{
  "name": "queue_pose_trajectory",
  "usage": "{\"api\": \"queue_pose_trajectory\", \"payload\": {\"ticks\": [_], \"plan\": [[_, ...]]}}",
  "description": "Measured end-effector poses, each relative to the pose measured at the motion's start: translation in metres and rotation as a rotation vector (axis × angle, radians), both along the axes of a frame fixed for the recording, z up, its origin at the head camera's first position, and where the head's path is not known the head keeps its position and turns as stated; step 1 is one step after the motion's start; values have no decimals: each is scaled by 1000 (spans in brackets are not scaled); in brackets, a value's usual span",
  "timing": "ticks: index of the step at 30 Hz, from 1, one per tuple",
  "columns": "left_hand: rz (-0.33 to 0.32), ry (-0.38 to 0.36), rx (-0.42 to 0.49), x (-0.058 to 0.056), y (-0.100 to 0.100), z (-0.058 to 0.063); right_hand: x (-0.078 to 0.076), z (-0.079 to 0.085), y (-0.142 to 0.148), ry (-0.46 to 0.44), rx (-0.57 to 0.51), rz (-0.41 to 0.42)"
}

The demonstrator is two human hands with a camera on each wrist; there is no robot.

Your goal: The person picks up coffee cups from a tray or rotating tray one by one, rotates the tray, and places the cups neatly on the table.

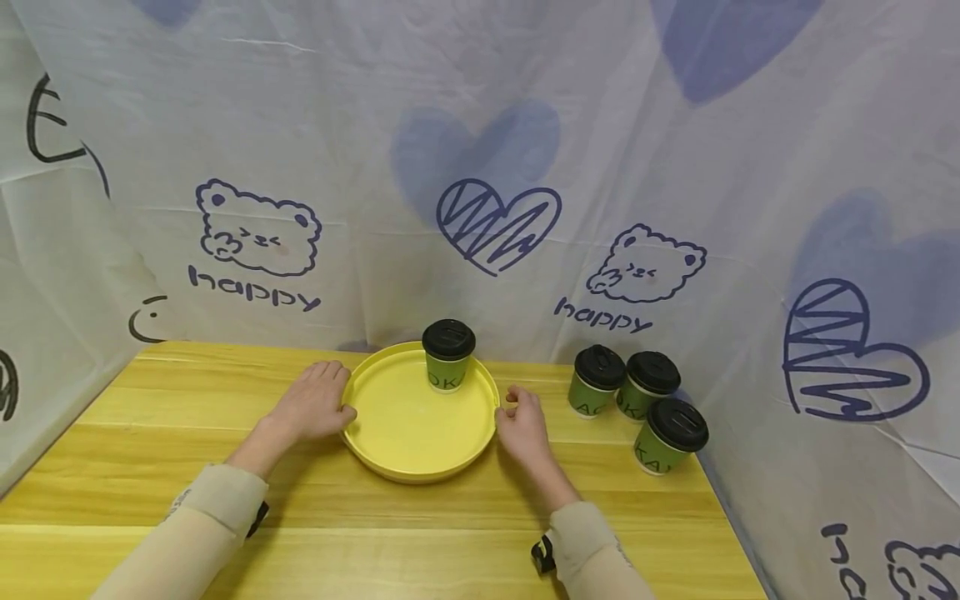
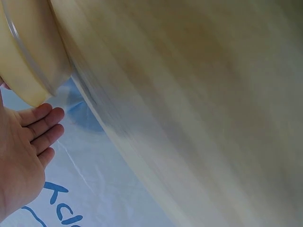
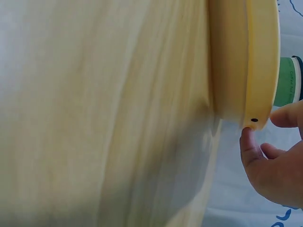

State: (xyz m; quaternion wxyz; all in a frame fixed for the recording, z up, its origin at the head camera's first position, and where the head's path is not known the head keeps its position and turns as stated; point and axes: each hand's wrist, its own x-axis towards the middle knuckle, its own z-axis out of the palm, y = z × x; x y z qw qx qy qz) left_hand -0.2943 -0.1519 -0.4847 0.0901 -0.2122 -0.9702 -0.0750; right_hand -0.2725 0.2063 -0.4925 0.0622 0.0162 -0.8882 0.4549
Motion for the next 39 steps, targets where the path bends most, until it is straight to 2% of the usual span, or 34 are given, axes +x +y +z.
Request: {"api": "queue_pose_trajectory", "payload": {"ticks": [6,10,13,20,24,32,39], "plan": [[8,2,2,-1,0,-1,-1,-4,-5,-4,-4,-14],[45,-8,41,-2,1,2,1,-2,-6,-9,-1,-13],[112,-38,140,2,1,7,3,-2,-8,-25,-6,-21],[263,-100,483,18,7,19,12,0,-11,-57,-66,-48],[318,-129,591,27,13,23,16,0,-11,-53,-65,-52],[406,-242,675,39,23,22,22,1,-11,-62,-68,-49],[403,-327,703,41,28,19,29,3,-13,-85,-106,-48]]}}
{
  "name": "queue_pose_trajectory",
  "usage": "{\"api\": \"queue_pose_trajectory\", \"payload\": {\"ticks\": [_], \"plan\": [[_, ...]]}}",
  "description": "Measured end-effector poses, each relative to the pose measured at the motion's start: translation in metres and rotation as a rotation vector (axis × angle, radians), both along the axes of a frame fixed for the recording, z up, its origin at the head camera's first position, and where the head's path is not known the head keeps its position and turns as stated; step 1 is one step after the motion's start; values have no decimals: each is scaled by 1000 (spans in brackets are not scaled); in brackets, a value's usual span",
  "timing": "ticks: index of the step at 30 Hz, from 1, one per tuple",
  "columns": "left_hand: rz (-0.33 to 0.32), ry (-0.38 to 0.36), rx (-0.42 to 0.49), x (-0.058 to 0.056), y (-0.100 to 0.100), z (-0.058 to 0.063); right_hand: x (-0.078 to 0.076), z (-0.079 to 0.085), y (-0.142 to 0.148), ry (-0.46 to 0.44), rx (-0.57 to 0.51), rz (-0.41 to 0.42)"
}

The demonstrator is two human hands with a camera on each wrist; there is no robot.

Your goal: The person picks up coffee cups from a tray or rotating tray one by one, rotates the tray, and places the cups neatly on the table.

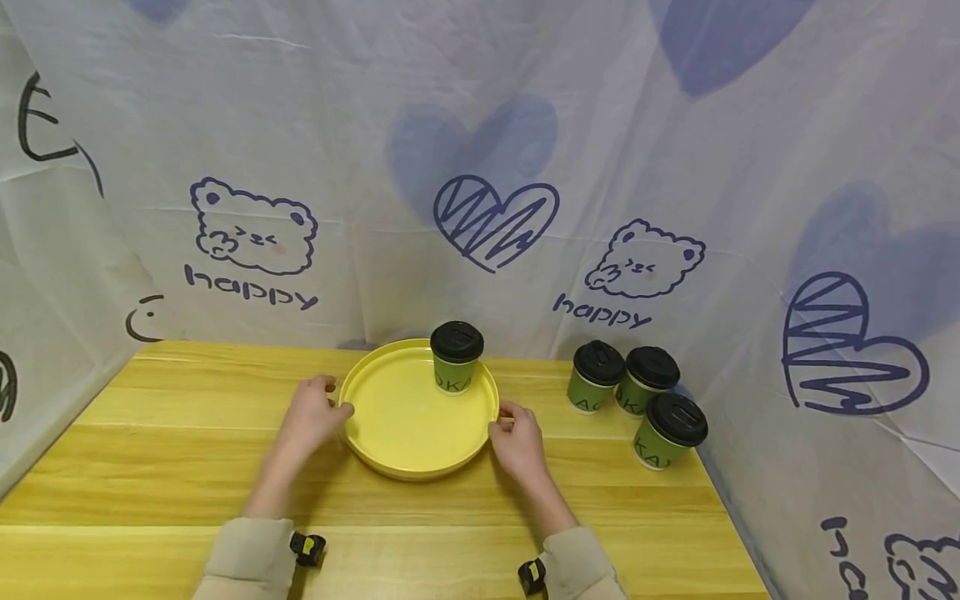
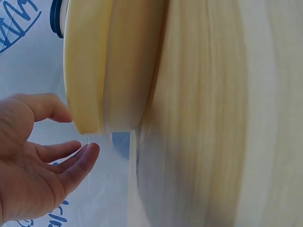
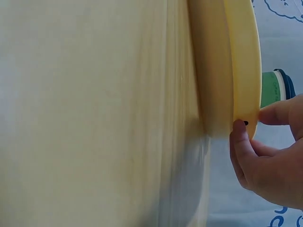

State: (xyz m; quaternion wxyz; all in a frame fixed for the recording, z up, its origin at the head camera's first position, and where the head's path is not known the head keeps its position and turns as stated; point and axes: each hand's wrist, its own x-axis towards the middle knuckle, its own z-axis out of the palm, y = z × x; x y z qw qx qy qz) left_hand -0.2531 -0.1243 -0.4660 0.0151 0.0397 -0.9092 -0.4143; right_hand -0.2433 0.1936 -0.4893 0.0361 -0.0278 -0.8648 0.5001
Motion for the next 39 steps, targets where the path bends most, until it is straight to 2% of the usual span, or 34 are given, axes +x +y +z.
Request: {"api": "queue_pose_trajectory", "payload": {"ticks": [6,11,17,27,32,39], "plan": [[-20,-5,14,-3,3,-3,7,3,-2,0,-11,-4],[-24,3,18,-9,1,-5,7,3,-2,10,-8,-21],[-44,29,-8,-17,0,-7,-6,5,2,56,6,-17],[-66,41,-28,-30,2,-6,-31,4,5,66,84,8],[-82,44,-22,-37,0,-7,-34,0,5,97,93,21],[-87,70,-47,-44,0,-6,-30,-2,3,43,57,20]]}}
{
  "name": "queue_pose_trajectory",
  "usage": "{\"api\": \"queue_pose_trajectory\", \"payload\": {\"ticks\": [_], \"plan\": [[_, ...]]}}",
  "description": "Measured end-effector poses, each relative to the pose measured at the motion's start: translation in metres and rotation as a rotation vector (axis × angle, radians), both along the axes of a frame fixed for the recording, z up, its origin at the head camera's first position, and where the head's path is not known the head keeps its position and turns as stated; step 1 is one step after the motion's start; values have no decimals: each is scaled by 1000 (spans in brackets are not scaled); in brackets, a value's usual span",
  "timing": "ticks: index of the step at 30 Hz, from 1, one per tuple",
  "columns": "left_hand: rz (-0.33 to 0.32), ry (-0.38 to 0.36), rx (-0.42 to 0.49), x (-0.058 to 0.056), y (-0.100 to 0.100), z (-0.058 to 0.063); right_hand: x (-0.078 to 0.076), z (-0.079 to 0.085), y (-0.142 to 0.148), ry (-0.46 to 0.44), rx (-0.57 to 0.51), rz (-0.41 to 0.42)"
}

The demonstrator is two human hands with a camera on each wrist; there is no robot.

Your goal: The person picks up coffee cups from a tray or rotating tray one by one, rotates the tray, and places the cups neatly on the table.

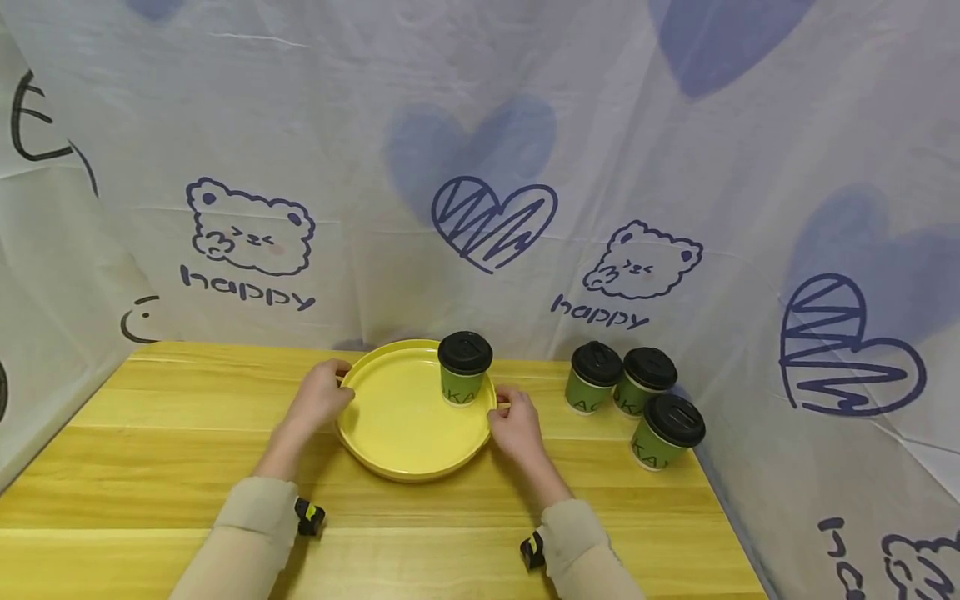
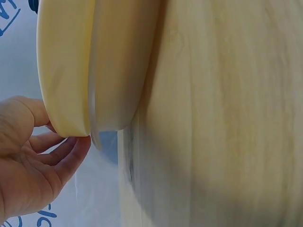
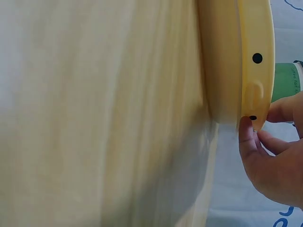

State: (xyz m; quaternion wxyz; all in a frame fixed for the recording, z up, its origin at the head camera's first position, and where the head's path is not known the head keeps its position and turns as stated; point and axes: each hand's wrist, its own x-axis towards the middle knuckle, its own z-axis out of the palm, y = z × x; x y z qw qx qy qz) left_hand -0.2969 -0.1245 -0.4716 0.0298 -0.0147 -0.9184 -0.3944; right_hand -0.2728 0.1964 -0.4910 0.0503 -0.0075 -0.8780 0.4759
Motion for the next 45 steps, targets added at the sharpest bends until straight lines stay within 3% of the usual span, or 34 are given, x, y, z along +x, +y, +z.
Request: {"api": "queue_pose_trajectory", "payload": {"ticks": [5,12,26,33,45], "plan": [[9,27,-24,2,1,2,7,-1,-1,-9,-14,-13],[43,13,-12,16,1,2,16,-3,-1,9,-16,-8],[59,5,-141,36,2,2,36,3,-3,-34,-32,11],[6,17,-288,35,-4,3,46,6,-6,-57,-59,32],[-150,66,-415,21,-13,2,57,16,-4,-59,-54,37]]}}
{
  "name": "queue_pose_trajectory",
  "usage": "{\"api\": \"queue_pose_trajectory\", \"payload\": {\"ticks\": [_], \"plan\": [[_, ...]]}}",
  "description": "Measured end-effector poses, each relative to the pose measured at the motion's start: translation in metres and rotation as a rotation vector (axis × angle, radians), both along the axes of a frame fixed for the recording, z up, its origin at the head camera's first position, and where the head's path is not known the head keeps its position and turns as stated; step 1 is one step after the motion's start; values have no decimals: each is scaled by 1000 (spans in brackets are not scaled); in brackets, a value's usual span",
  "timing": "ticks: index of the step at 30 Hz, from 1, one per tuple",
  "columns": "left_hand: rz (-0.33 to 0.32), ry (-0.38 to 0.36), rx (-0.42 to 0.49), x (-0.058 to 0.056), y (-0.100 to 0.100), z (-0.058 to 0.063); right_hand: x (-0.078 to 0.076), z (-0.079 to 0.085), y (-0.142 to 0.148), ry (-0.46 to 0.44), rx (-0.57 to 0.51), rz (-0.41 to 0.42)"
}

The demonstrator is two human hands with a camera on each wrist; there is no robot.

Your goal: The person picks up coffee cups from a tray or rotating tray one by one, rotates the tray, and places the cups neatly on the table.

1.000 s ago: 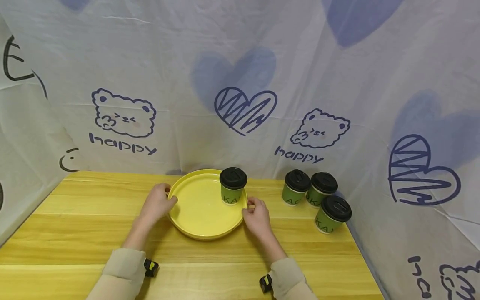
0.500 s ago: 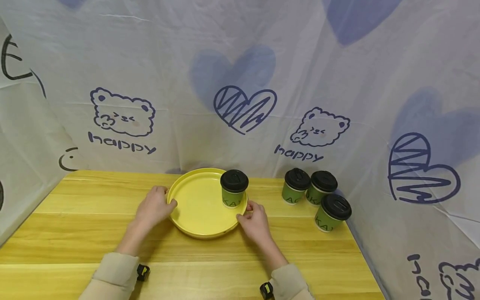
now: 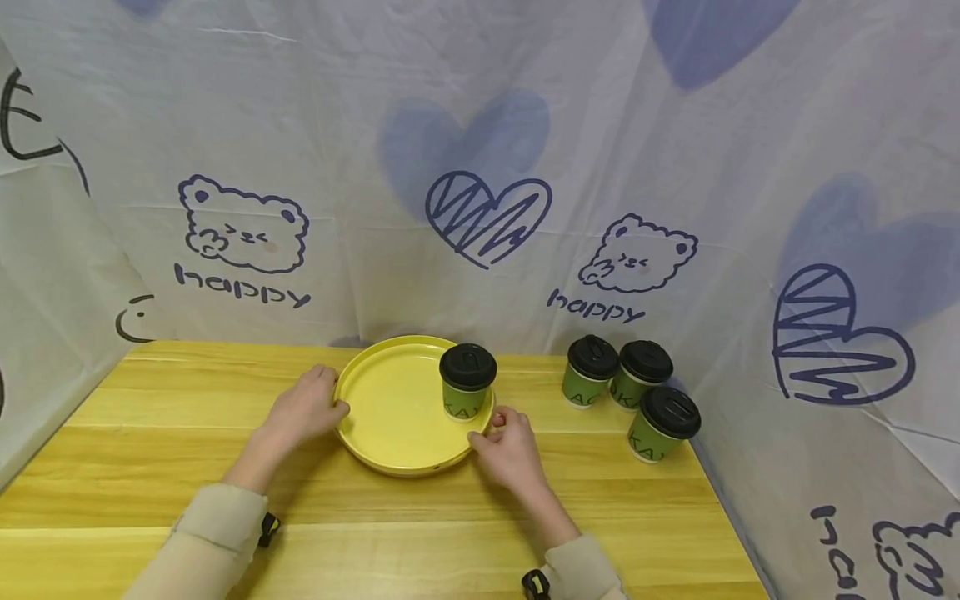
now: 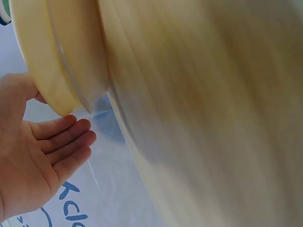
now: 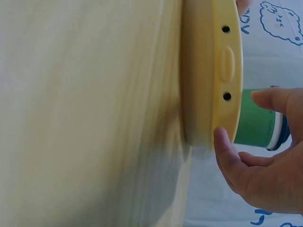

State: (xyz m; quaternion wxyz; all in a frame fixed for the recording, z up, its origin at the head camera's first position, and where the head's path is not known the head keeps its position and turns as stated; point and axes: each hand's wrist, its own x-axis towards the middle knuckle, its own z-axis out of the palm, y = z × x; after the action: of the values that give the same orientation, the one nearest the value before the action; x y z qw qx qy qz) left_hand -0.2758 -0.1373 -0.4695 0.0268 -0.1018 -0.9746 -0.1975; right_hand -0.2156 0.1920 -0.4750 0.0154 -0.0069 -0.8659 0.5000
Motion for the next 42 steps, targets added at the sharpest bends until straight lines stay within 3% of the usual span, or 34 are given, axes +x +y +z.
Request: {"api": "queue_pose_trajectory", "payload": {"ticks": [4,11,19,29,42], "plan": [[-28,17,-25,-6,-2,-3,-5,4,5,59,0,-31],[-63,34,-94,-12,-5,-7,-20,5,11,169,-3,-8],[-113,85,-204,-15,-9,-8,-38,0,7,163,25,12],[-137,120,-230,-17,-11,-8,-57,-7,-1,194,-41,48],[-147,140,-243,-18,-11,-9,-60,-12,-6,179,-51,59]]}}
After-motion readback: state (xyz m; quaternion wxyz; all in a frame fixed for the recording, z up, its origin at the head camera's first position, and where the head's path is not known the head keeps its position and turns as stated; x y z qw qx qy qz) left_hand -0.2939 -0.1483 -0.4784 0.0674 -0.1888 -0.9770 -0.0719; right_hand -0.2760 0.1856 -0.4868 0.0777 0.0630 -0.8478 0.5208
